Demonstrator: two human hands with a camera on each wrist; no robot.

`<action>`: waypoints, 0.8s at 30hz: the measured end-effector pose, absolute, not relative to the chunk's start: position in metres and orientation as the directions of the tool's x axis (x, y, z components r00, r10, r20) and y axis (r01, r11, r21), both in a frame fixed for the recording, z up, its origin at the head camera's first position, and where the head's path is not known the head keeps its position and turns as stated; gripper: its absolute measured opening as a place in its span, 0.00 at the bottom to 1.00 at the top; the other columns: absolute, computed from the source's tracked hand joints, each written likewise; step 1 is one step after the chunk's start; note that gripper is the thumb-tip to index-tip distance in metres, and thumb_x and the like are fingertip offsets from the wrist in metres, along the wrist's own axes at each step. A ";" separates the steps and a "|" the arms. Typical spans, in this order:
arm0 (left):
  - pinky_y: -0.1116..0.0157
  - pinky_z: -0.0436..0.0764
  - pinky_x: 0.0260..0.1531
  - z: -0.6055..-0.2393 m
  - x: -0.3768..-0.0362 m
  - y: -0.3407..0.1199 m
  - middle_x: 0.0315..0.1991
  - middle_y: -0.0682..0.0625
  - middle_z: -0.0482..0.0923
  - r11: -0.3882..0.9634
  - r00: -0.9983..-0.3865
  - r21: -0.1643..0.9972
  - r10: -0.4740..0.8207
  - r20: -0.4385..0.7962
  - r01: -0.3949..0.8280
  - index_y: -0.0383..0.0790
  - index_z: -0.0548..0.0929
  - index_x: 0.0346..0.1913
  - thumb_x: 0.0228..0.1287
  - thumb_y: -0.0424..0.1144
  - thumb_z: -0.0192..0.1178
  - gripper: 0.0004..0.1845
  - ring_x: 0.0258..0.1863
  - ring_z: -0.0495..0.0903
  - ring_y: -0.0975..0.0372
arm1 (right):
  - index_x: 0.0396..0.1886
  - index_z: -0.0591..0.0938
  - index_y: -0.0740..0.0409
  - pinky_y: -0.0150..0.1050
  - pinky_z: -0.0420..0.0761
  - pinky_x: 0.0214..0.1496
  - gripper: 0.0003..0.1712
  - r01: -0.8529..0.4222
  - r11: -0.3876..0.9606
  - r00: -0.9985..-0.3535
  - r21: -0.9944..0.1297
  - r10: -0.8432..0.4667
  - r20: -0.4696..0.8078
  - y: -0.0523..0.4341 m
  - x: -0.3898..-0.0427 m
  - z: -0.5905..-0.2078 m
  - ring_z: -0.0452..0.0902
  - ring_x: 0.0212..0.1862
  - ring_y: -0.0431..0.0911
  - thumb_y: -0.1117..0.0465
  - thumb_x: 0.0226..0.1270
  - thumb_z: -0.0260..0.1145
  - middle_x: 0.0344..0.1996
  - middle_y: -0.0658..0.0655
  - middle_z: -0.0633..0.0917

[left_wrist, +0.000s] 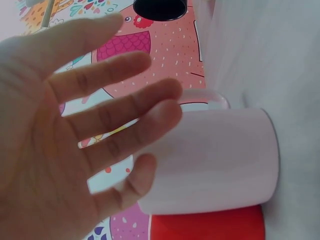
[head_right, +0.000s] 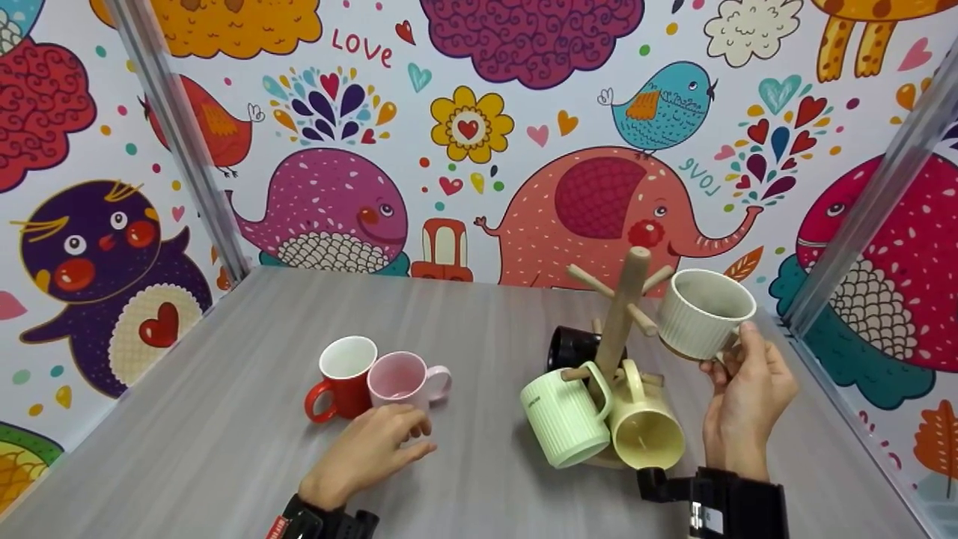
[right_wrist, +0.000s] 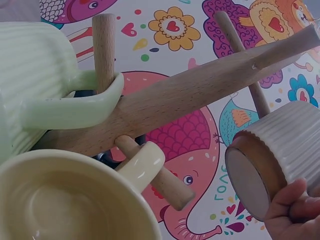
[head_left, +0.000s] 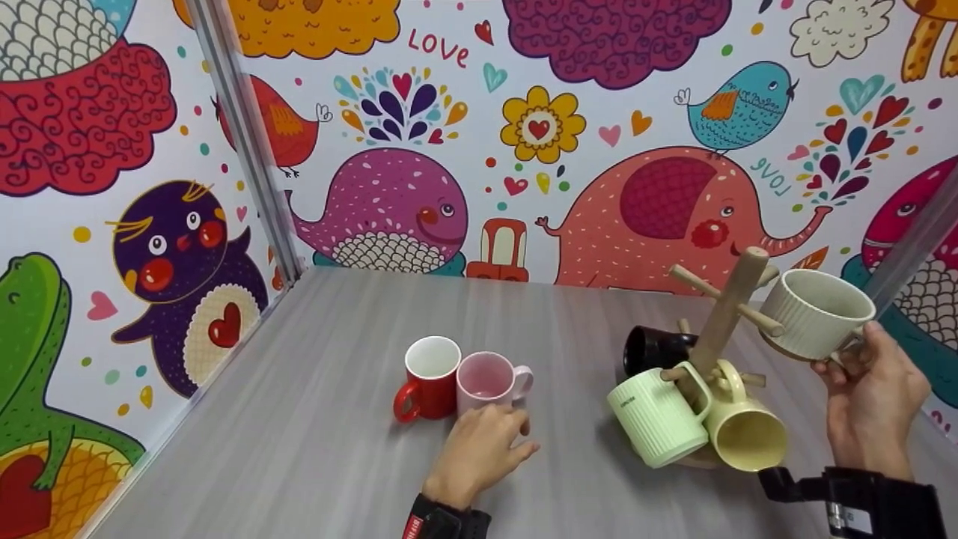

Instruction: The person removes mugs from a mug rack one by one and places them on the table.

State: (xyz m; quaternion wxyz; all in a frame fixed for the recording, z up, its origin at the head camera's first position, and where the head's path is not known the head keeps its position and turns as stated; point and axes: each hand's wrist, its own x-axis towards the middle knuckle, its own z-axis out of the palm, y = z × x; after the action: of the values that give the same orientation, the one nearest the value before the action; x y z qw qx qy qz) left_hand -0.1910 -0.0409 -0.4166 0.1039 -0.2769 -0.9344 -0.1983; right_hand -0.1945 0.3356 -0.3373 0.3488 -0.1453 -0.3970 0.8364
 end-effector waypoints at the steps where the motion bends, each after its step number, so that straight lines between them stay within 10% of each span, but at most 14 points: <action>1: 0.68 0.72 0.28 -0.417 -0.191 -0.041 0.23 0.57 0.74 0.768 -0.823 0.308 0.477 0.309 0.561 0.45 0.81 0.31 0.52 0.48 0.65 0.10 0.24 0.71 0.66 | 0.35 0.78 0.65 0.32 0.74 0.24 0.19 -0.468 -0.443 -0.710 -0.765 0.704 0.026 0.336 -0.194 -0.338 0.61 0.22 0.46 0.54 0.52 0.71 0.20 0.56 0.66; 24: 0.67 0.74 0.32 -0.415 -0.191 -0.041 0.25 0.56 0.76 0.773 -0.832 0.317 0.476 0.284 0.550 0.44 0.82 0.33 0.53 0.48 0.65 0.11 0.26 0.72 0.65 | 0.18 0.71 0.67 0.33 0.66 0.15 0.20 -0.490 -0.427 -0.678 -0.760 0.735 0.024 0.326 -0.180 -0.351 0.56 0.16 0.45 0.56 0.55 0.68 0.13 0.55 0.63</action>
State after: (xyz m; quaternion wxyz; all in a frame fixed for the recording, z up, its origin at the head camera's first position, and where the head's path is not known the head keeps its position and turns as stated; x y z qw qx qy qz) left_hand -0.1906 -0.0411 -0.4147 0.0939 -0.2740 -0.9367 -0.1967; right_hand -0.1803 0.3257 -0.3509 0.3690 -0.1580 -0.3875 0.8299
